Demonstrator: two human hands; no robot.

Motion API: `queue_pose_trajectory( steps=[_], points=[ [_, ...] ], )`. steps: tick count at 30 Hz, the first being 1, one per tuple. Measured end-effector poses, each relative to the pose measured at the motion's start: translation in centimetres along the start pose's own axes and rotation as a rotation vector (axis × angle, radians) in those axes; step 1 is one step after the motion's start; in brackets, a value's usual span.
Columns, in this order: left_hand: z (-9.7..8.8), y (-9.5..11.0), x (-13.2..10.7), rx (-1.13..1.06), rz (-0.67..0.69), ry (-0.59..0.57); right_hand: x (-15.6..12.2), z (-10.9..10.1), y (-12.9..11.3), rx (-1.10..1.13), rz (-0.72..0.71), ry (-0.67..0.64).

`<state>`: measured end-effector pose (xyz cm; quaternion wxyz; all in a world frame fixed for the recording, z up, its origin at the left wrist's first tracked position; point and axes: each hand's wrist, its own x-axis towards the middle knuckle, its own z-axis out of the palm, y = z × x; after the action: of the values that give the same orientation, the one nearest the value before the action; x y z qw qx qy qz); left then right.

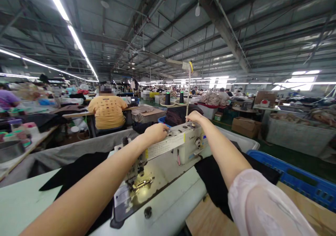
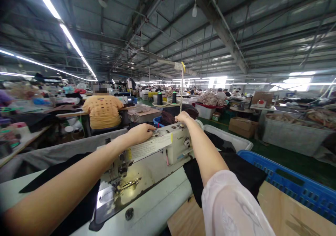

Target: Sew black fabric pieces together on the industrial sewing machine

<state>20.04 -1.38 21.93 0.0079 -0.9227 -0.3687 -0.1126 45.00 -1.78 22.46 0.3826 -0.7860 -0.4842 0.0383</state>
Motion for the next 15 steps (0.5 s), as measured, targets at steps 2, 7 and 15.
queue_pose_trajectory(
  steps=[2,7,15],
  points=[
    [0.0,0.1,-0.1,0.008,-0.012,0.004,0.2,0.2,-0.6,0.091,-0.076,0.025],
    [-0.1,0.6,-0.5,0.016,-0.029,-0.002,-1.8,-0.7,-1.1,0.241,-0.233,0.211],
    [0.6,0.7,-0.3,-0.022,-0.05,0.004,-15.3,6.3,4.3,0.092,-0.23,0.337]
  ],
)
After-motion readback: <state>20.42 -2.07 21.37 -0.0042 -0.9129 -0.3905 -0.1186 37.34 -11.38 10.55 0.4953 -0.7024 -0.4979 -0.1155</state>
